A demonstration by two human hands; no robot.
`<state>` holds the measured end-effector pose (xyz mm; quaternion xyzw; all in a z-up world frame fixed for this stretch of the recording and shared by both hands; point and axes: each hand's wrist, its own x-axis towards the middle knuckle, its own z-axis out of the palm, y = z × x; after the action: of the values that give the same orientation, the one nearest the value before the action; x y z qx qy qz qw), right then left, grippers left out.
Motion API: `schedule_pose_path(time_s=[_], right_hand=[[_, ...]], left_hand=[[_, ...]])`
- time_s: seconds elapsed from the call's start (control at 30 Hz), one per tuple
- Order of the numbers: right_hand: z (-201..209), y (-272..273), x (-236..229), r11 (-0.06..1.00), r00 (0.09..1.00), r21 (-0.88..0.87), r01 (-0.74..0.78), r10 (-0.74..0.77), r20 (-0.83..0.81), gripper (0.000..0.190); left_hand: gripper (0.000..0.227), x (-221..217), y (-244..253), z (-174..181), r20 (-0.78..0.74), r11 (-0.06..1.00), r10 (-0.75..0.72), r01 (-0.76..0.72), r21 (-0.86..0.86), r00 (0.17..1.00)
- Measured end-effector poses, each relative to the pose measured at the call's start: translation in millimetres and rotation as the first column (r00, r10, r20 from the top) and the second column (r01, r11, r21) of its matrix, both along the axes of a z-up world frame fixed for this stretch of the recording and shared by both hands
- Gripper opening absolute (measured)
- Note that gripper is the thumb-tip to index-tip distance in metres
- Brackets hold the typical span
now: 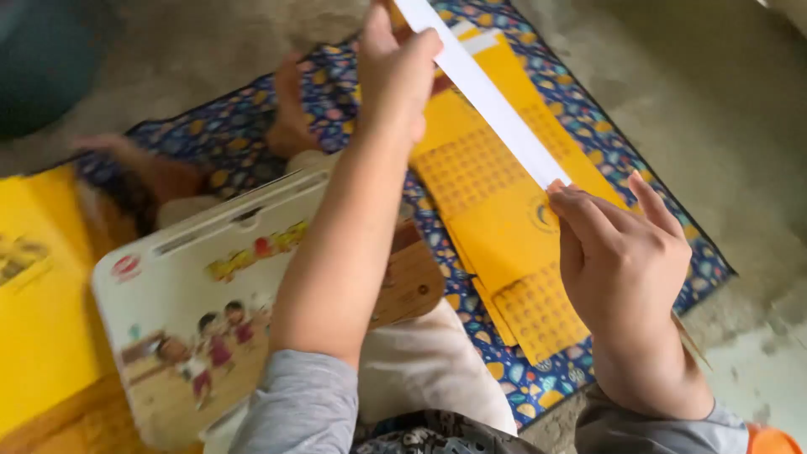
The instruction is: Folding the flaps and edges of printed cardboard sheets to prepare them for box assembly.
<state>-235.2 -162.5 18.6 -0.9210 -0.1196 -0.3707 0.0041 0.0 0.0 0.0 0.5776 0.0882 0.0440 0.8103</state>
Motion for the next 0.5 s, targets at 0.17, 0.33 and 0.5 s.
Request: schedule_pose_path(time_s=[0.17,0.33,0.5], right_hand=[[-37,65,19,0.924,0.911,0.039,-0.381,0.368,0.186,0.008],[-127,124,11,0.719,0.708,0.038,-0.694,0.671,0.220,0.007],[-193,130,-9,0.704,0.706,0.085,-0.705,0.708,0.000,0.010]], left_hand=[[0.062,-51,198,-21,0.337,0.931,0.349,-0.365,-0.016,0.874],[0.081,-221,395,-100,0.177,0.553,0.827,-0.828,-0.092,0.533],[0.056,-400,436,-162,-0.157,0.539,0.842,-0.794,0.280,0.516]])
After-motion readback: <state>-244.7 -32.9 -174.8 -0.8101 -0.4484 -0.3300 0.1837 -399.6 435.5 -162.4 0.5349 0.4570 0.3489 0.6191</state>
